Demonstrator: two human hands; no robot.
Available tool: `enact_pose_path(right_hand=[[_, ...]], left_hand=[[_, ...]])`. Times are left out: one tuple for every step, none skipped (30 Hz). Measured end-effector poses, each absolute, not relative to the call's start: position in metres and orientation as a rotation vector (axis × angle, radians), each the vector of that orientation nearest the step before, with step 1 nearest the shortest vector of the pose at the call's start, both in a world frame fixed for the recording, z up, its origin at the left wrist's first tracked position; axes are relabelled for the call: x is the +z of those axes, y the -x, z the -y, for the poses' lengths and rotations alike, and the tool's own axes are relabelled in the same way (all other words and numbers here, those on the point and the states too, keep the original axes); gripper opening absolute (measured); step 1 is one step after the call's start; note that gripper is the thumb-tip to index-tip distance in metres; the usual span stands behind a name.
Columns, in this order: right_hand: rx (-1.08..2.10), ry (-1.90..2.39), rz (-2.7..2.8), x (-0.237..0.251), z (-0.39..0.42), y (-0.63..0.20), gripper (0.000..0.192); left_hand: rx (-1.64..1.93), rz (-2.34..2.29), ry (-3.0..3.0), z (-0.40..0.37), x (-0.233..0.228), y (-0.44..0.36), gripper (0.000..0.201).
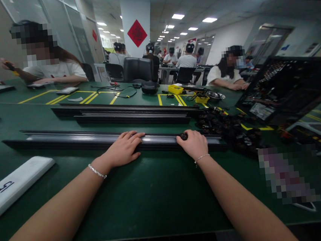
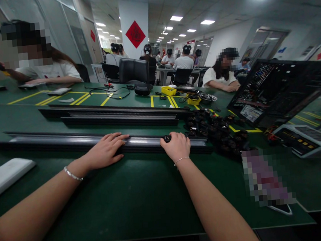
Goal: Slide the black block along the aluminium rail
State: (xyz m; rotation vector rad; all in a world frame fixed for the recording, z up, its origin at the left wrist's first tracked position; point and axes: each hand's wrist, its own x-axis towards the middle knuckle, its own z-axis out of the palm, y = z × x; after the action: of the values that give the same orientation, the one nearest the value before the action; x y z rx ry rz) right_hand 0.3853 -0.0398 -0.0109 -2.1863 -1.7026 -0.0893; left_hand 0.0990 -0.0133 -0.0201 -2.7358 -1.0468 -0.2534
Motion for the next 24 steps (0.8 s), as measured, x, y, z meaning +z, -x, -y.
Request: enact_pose_path(right_hand=[[-0.093, 2.184, 1.694, -0.012, 0.04, -0.385, 0.038], [-0.096, 2.182, 1.683, -0.012, 0.04, -0.385, 0.039], [-0.099, 2.18, 1.67, -0.013, 0.039, -0.385, 0.04], [-0.1, 2.18, 1.658, -0.013, 0.039, -0.385, 0.041], [-0.101, 2.18, 1.648, -0.013, 0.039, -0.385, 0.043], [-0.099, 2.18, 1.644, -0.013, 0.038, -0.385, 0.043], [-0.096, 2.181, 1.643, -0.013, 0.038, -0.385, 0.044], [-0.093, 2.18, 1.646, -0.013, 0.038, -0.385, 0.044], [-0.09, 2.179, 1.649, -0.012, 0.038, -0.386, 0.044], [-0.087, 2.176, 1.654, -0.012, 0.038, -0.386, 0.044], [-0.083, 2.173, 1.658, -0.012, 0.038, -0.387, 0.044], [-0.078, 2.169, 1.664, -0.011, 0.038, -0.388, 0.045], [-0.073, 2.164, 1.671, -0.011, 0.038, -0.389, 0.045], [-0.067, 2.159, 1.679, -0.011, 0.038, -0.391, 0.045], [-0.059, 2.154, 1.687, -0.011, 0.038, -0.392, 0.045], [-0.051, 2.148, 1.695, -0.01, 0.038, -0.393, 0.044], [-0.042, 2.143, 1.7, -0.01, 0.038, -0.394, 0.044], [-0.033, 2.139, 1.705, -0.01, 0.038, -0.395, 0.044], [-0.026, 2.136, 1.707, -0.01, 0.038, -0.396, 0.044], [-0.027, 2.139, 1.705, -0.01, 0.038, -0.397, 0.045], [-0.036, 2.149, 1.696, -0.01, 0.039, -0.397, 0.046], [-0.053, 2.165, 1.68, -0.011, 0.04, -0.398, 0.047], [-0.071, 2.184, 1.661, -0.011, 0.04, -0.398, 0.048], [-0.087, 2.202, 1.647, -0.011, 0.041, -0.399, 0.049]], left_hand=[[-0.259, 1.044, 2.736, 0.013, -0.02, -0.099, 0.034], [-0.264, 1.041, 2.737, 0.013, -0.021, -0.099, 0.034], [-0.266, 1.039, 2.736, 0.013, -0.021, -0.099, 0.034], [-0.267, 1.038, 2.733, 0.013, -0.021, -0.099, 0.035], [-0.264, 1.038, 2.73, 0.013, -0.021, -0.1, 0.035], [-0.259, 1.038, 2.728, 0.013, -0.021, -0.1, 0.035], [-0.254, 1.039, 2.724, 0.013, -0.021, -0.1, 0.035], [-0.25, 1.04, 2.721, 0.013, -0.021, -0.1, 0.035], [-0.247, 1.042, 2.72, 0.013, -0.021, -0.1, 0.035], [-0.245, 1.043, 2.72, 0.014, -0.02, -0.1, 0.035], [-0.245, 1.044, 2.72, 0.014, -0.02, -0.1, 0.034], [-0.244, 1.044, 2.722, 0.014, -0.02, -0.1, 0.034], [-0.244, 1.044, 2.723, 0.014, -0.02, -0.1, 0.034], [-0.243, 1.043, 2.724, 0.014, -0.02, -0.1, 0.034], [-0.244, 1.042, 2.726, 0.014, -0.02, -0.1, 0.033], [-0.245, 1.041, 2.726, 0.014, -0.02, -0.1, 0.033], [-0.246, 1.041, 2.728, 0.013, -0.02, -0.1, 0.032], [-0.246, 1.041, 2.73, 0.013, -0.02, -0.1, 0.032], [-0.246, 1.041, 2.733, 0.013, -0.02, -0.1, 0.032], [-0.244, 1.043, 2.736, 0.013, -0.02, -0.1, 0.032], [-0.241, 1.046, 2.739, 0.013, -0.02, -0.1, 0.033], [-0.238, 1.049, 2.741, 0.013, -0.019, -0.1, 0.033], [-0.235, 1.053, 2.742, 0.013, -0.019, -0.1, 0.033], [-0.232, 1.058, 2.743, 0.013, -0.019, -0.1, 0.033]])
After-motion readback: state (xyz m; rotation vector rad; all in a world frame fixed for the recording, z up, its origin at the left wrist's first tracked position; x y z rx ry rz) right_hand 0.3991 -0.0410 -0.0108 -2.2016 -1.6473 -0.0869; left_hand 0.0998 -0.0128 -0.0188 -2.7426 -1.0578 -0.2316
